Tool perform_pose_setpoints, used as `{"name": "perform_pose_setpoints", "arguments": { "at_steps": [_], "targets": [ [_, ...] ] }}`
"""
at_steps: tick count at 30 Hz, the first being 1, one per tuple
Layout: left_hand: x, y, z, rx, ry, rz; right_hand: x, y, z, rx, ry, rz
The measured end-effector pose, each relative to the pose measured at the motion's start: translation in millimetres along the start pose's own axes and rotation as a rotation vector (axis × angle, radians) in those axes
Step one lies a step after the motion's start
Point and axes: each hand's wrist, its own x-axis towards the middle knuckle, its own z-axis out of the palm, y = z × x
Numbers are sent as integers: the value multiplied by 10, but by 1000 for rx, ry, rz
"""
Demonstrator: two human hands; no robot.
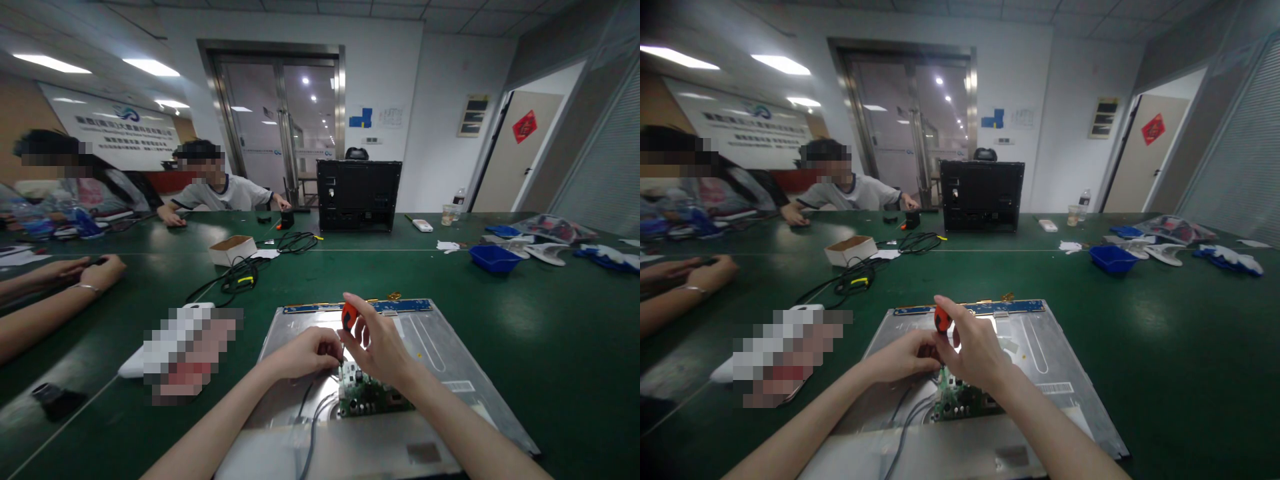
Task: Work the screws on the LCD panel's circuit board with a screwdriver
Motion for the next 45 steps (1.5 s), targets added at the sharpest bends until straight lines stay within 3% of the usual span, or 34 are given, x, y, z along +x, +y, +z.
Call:
{"name": "perform_pose_setpoints", "arguments": {
  "at_steps": [45],
  "targets": [
    [1, -35, 0, 18, 7, 10, 10, -24, -27, 42, -15, -18]
  ]
}}
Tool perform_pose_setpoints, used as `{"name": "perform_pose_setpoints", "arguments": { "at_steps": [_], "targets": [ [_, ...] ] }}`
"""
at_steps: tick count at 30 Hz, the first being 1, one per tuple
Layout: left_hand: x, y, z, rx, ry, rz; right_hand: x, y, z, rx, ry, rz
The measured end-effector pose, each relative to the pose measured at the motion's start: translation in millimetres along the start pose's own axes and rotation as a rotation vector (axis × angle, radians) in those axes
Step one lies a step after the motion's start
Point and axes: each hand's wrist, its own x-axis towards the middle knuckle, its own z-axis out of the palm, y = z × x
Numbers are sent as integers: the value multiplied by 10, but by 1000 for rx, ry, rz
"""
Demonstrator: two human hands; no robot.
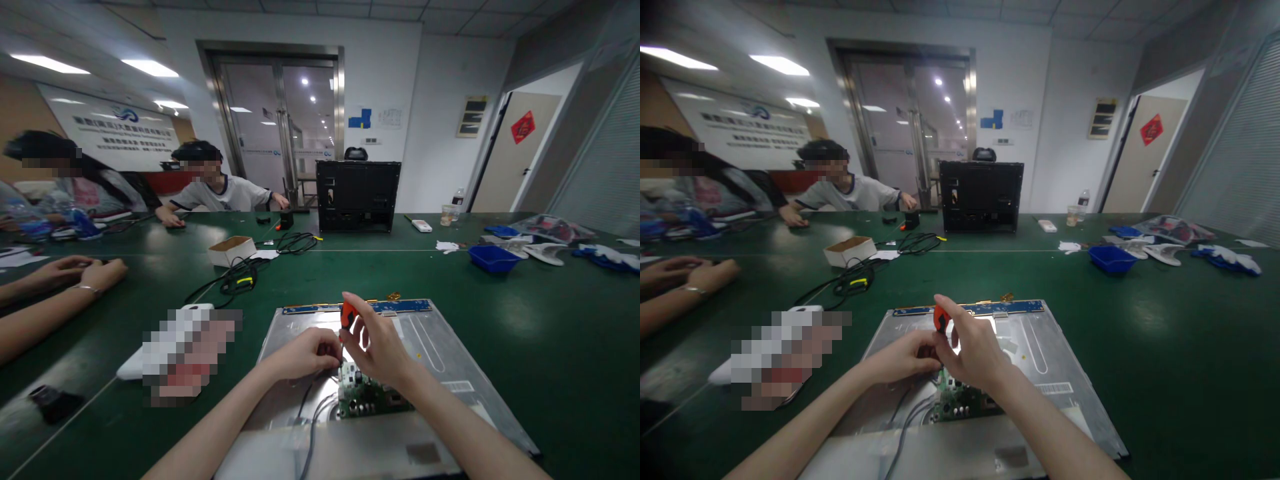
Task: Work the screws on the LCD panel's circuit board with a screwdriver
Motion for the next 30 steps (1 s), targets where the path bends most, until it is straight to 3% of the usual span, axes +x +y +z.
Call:
{"name": "perform_pose_setpoints", "arguments": {
  "at_steps": [16, 30],
  "targets": [
    [-5, 52, -4, 13, -2, -1, 12, -13, 8, -10, 53, -8],
    [-7, 75, -8, 31, 7, -4, 1, -3, 3, -6, 20, 6]
  ]
}}
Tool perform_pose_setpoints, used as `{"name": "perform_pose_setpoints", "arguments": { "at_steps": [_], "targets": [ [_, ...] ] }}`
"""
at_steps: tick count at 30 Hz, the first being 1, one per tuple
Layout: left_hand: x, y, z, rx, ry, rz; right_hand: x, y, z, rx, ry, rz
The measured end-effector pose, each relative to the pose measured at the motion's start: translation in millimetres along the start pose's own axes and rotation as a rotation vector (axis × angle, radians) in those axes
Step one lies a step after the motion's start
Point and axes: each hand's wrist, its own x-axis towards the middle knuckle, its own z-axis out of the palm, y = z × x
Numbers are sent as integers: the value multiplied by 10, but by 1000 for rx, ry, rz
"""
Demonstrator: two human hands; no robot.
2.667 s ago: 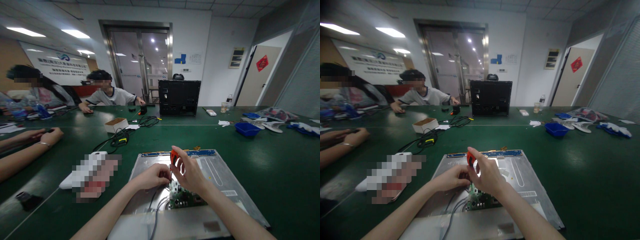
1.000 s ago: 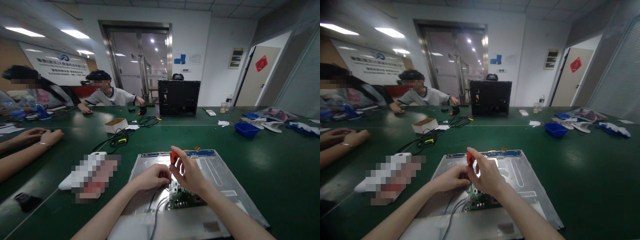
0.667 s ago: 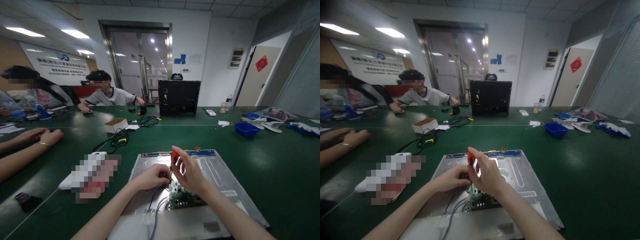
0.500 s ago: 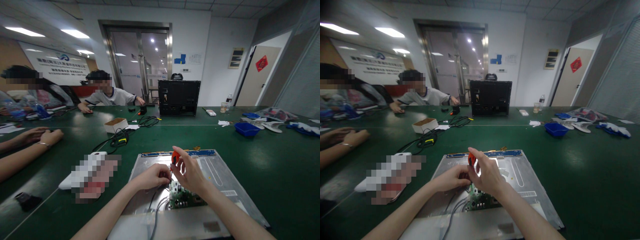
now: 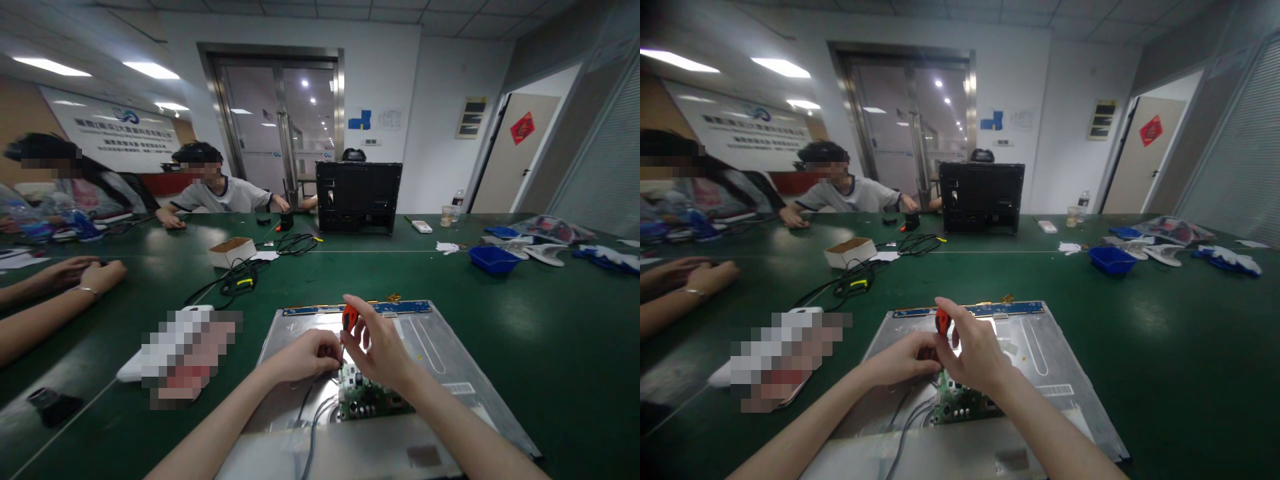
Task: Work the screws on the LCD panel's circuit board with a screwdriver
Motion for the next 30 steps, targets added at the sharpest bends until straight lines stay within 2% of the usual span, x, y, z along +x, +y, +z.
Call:
{"name": "perform_pose_setpoints", "arguments": {
  "at_steps": [17, 30],
  "targets": [
    [17, -47, 14, -42, -6, 17, 8, -2, 9, -26, 37, -16],
    [18, -72, 9, -38, -13, 13, 4, -20, -16, -4, -22, 17]
  ]
}}
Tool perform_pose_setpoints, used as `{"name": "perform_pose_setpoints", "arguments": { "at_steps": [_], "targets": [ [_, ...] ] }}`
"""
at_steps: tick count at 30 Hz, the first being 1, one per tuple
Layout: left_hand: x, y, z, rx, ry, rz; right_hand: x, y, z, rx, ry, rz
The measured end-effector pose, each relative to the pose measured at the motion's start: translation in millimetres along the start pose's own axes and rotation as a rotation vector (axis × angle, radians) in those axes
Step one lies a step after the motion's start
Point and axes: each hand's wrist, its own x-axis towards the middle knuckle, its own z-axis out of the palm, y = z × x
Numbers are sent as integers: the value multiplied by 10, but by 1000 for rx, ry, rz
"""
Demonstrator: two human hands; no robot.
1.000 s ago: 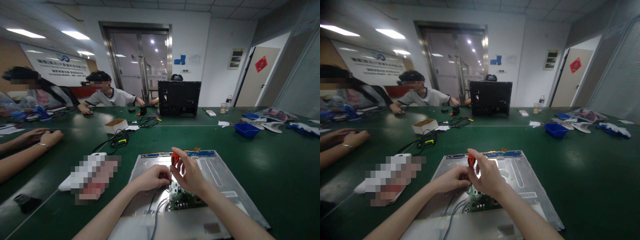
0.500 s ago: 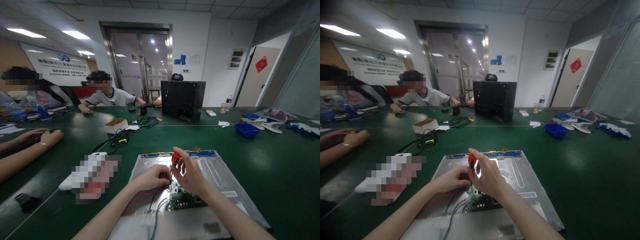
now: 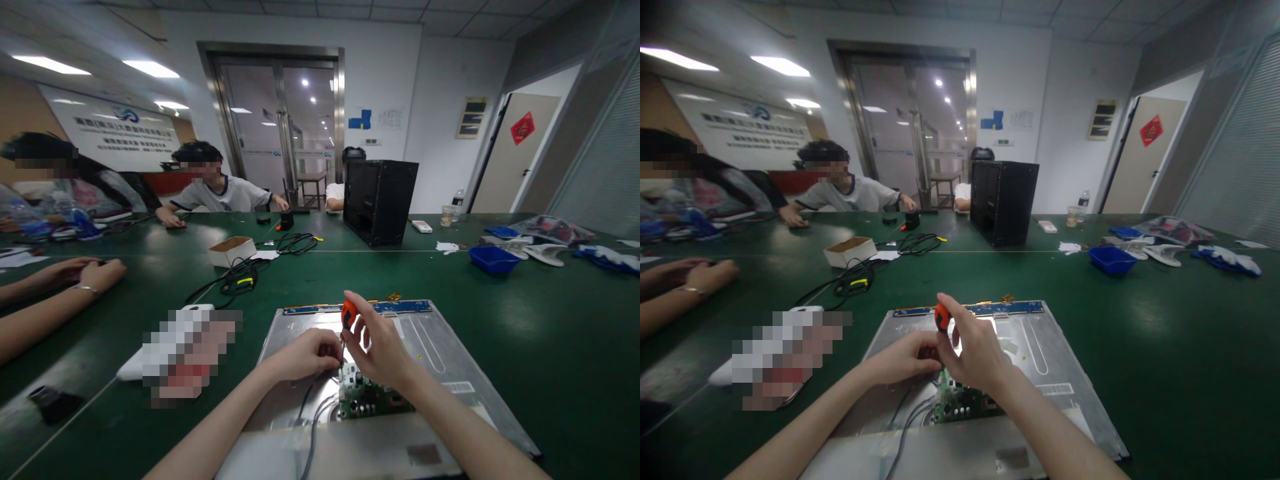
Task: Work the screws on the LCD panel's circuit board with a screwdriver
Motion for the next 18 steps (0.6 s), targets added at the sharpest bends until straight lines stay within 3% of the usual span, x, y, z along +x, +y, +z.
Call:
{"name": "perform_pose_setpoints", "arguments": {
  "at_steps": [18],
  "targets": [
    [-1, 33, 7, -1, 1, 8, -4, 29, 17, -14, 5, -14]
  ]
}}
